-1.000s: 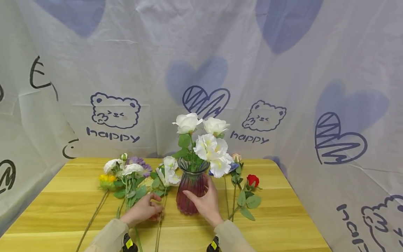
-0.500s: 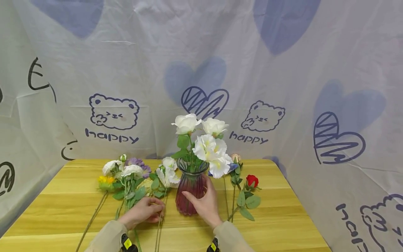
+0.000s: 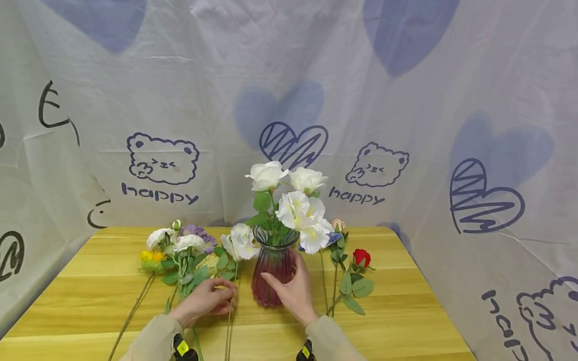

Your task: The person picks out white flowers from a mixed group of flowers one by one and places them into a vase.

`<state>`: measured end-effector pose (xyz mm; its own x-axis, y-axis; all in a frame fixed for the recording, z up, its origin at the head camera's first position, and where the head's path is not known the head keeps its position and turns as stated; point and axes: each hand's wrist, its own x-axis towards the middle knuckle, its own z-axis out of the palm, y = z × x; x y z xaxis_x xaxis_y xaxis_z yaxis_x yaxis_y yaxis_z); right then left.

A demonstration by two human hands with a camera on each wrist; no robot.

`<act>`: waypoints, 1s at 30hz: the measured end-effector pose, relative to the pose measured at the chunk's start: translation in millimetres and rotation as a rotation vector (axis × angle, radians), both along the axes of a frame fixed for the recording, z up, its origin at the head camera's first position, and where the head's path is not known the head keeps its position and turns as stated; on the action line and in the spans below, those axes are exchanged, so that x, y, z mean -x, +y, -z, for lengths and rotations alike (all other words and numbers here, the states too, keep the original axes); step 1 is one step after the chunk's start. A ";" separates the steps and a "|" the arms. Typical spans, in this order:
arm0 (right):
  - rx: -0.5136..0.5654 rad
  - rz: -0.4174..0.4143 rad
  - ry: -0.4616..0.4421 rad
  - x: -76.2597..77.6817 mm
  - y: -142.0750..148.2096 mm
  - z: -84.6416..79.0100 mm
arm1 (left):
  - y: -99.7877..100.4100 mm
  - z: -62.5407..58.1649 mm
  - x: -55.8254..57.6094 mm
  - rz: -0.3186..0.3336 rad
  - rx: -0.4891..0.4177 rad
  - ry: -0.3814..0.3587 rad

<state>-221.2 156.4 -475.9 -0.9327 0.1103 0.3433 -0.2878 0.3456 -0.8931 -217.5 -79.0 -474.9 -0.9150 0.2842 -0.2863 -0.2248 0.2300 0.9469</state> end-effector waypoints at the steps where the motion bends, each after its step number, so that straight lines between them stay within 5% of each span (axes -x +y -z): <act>1: -0.001 0.000 0.000 0.1 -0.1 0.1 | -0.3 -1.0 0.2 -0.005 0.001 0.006; 13: -0.013 0.009 -0.014 -0.6 0.5 0.9 | -6.0 -19.7 1.8 -0.039 -0.043 0.097; 30: -0.013 0.000 0.010 -0.3 0.5 1.1 | -3.4 -71.7 5.9 -0.144 0.028 0.312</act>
<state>-221.0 156.9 -477.0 -0.9293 0.1056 0.3540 -0.2968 0.3571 -0.8857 -223.4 -82.5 -403.1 -0.9898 0.1421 0.0076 0.0425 0.2442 0.9688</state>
